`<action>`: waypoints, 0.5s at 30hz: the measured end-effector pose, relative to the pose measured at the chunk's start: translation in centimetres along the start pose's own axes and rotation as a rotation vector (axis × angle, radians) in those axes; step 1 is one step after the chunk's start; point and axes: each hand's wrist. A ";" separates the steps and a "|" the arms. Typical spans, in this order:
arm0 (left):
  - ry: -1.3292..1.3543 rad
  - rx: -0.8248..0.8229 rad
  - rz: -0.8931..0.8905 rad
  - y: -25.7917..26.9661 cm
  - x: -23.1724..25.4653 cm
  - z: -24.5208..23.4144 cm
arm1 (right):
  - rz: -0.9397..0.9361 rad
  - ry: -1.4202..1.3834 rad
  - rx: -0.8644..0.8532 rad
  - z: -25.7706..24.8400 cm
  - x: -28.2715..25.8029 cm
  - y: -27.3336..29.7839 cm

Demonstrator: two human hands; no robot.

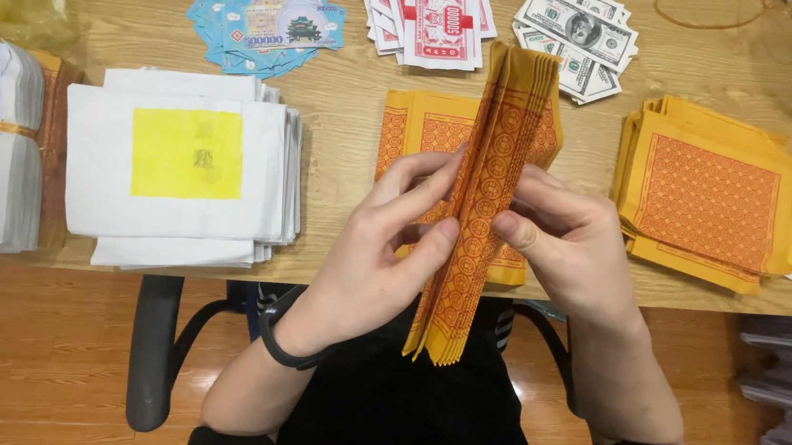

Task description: The person repeatedly picks up yellow paper sheets with red patterns, folds them in half, and places them into a growing stack on the right side of the table. The person handles the papers one at a time throughout the clip.

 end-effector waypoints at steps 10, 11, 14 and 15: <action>0.004 0.021 -0.019 -0.1 -0.1 0.8 | 0.058 0.054 0.057 1.1 -1.2 0.0; -0.123 0.081 0.076 -0.1 -0.3 1.2 | 0.020 0.161 0.090 1.4 -1.1 0.2; -0.287 0.134 0.167 -0.2 -1.3 2.1 | -0.044 0.341 0.170 2.0 -0.8 0.8; -0.328 0.144 0.161 -0.3 -1.7 2.4 | -0.076 0.406 0.202 2.1 -0.6 1.0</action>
Point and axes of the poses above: each hand's wrist, its own y-axis away from the middle knuckle, its own z-axis out of the palm, x = y × z, and after that the axes turned 12 degrees about -z, right-handed
